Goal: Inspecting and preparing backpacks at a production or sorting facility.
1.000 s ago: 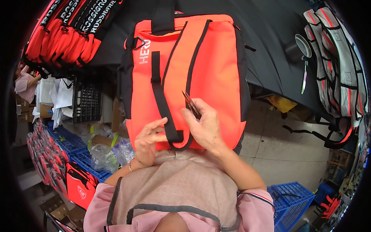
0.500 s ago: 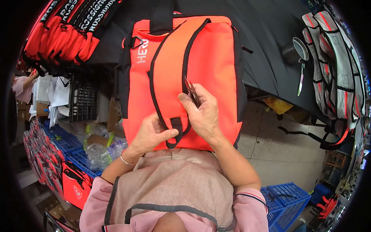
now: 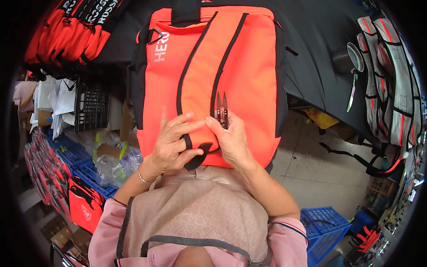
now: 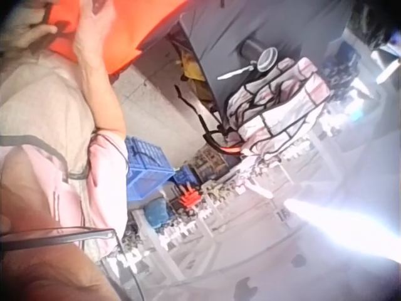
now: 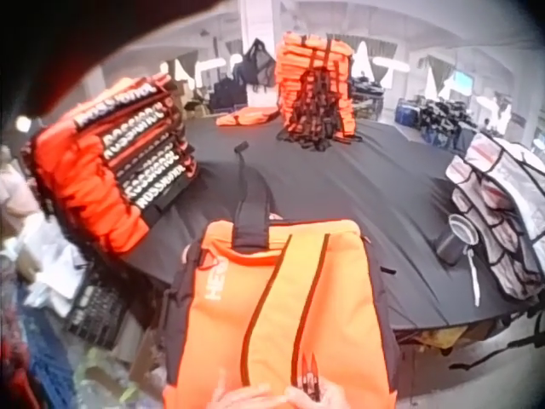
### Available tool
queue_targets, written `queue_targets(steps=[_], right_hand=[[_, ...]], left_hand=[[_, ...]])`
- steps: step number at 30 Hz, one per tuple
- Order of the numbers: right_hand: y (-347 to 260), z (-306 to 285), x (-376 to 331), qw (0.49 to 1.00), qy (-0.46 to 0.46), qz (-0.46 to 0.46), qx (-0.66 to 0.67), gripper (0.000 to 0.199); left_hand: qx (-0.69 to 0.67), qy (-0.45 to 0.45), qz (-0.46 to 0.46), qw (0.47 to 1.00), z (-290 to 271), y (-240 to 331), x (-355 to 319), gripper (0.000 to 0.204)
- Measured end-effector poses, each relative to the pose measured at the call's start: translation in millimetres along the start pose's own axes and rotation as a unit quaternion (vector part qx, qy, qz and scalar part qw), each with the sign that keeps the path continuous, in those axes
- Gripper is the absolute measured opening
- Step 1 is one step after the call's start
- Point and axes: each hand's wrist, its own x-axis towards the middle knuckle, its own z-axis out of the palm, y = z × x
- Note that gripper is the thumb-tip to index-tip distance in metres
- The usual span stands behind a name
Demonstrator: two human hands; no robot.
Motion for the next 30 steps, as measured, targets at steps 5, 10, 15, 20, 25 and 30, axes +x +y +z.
queue_targets(steps=[5,10,15,20,25,30], right_hand=[[-18.0,-16.5,-15.0,0.977,0.042,-0.076,-0.193,0.036],[-34.6,-24.6,-43.1,0.882,0.053,-0.235,-0.406,0.028],[-35.5,-23.8,-47.3,0.707,0.032,-0.372,-0.6,0.026],[-33.0,-21.5,-43.6,0.692,0.025,-0.376,-0.616,0.022],[-30.2,-18.8,-40.4,0.701,0.022,-0.359,-0.616,0.02],[-30.9,-19.3,-40.3,0.722,0.026,-0.345,-0.6,0.019]], left_hand=[[-0.199,-0.076,-0.142,0.967,5.5,-7.1,0.0,0.02],[-0.212,-0.047,-0.196,0.956,15.7,-5.6,-1.2,0.023],[-0.194,-0.039,-0.21,0.957,18.8,-8.2,-1.4,0.022],[-0.186,-0.028,-0.217,0.958,21.5,-7.1,-1.0,0.022],[-0.18,-0.027,-0.22,0.958,24.8,-8.8,-3.7,0.023],[-0.179,-0.021,-0.215,0.96,26.8,-9.6,-5.0,0.024]])
